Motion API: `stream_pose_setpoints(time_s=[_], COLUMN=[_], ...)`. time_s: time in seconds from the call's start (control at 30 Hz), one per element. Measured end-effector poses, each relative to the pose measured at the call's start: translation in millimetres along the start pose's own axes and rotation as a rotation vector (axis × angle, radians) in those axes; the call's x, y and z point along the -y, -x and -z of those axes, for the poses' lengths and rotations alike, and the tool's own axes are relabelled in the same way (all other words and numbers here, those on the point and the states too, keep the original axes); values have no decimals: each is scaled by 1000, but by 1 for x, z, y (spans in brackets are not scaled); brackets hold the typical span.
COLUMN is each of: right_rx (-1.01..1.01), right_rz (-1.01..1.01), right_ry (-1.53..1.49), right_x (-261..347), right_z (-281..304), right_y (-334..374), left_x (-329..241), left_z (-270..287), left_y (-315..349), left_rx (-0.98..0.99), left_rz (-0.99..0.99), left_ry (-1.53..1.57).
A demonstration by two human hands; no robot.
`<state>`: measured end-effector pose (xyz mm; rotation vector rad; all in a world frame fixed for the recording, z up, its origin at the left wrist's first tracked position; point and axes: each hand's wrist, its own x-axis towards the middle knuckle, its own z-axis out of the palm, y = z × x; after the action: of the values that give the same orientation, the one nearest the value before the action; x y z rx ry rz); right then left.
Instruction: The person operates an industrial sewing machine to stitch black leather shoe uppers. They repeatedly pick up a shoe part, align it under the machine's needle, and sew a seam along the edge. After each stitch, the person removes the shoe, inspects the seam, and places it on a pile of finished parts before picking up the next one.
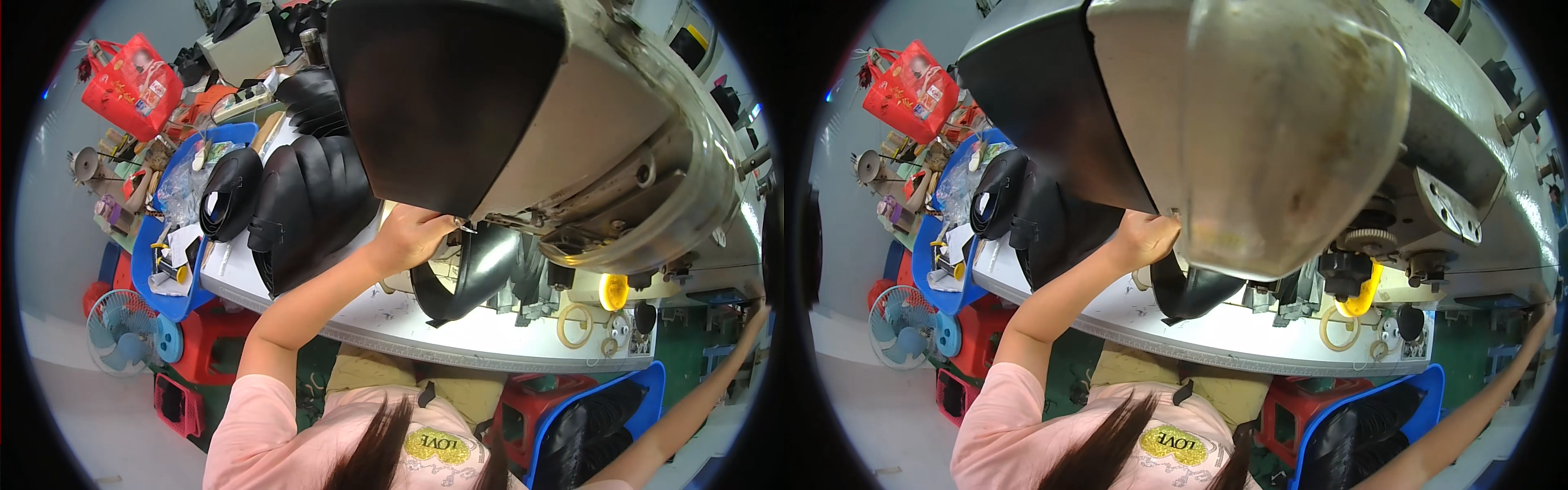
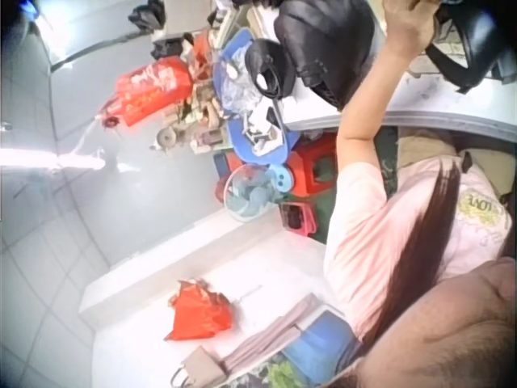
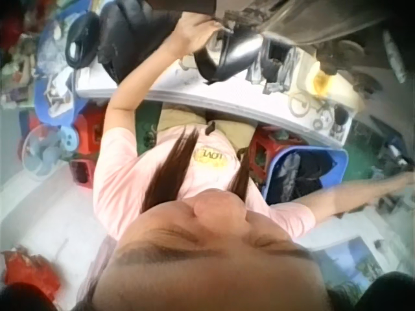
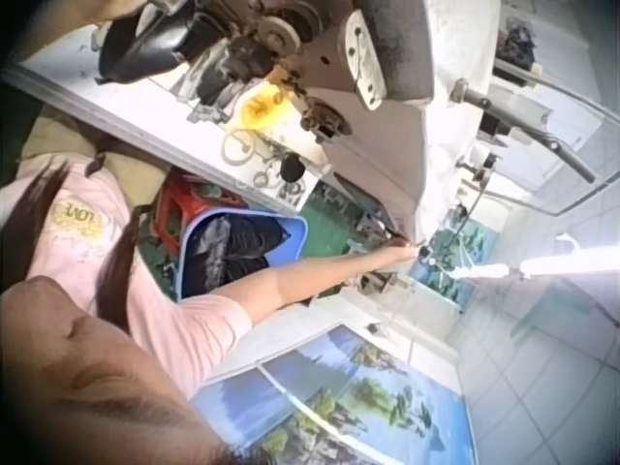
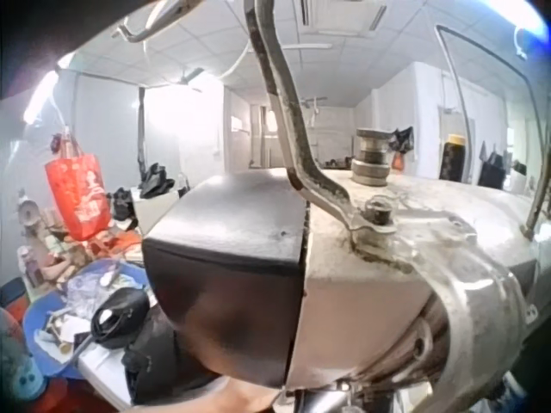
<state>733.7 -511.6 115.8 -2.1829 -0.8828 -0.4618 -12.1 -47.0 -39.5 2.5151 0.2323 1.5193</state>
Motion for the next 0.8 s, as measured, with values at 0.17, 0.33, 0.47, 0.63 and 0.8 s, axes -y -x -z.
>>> stream_pose_setpoints(time_s=[0.17, 0.33, 0.47, 0.63, 0.8], right_rx=[-138, -315, -372, -32, -18], right_rz=[3, 16, 223, 512, 446], right_ry=[-232, 197, 271, 137, 86], right_x=[-14, 76, 226, 359, 362], right_z=[6, -64, -127, -201, -198], right_y=[-16, 61, 209, 315, 319], left_x=[0, 0, 3, 0, -5], left_z=[6, 0, -1, -1, 3], left_y=[3, 3, 7, 9, 7], left_rx=[11, -36, -52, -17, -2], left_rz=[-39, -52, -43, -9, -37], left_ry=[-56, -68, -39, -64, -64])
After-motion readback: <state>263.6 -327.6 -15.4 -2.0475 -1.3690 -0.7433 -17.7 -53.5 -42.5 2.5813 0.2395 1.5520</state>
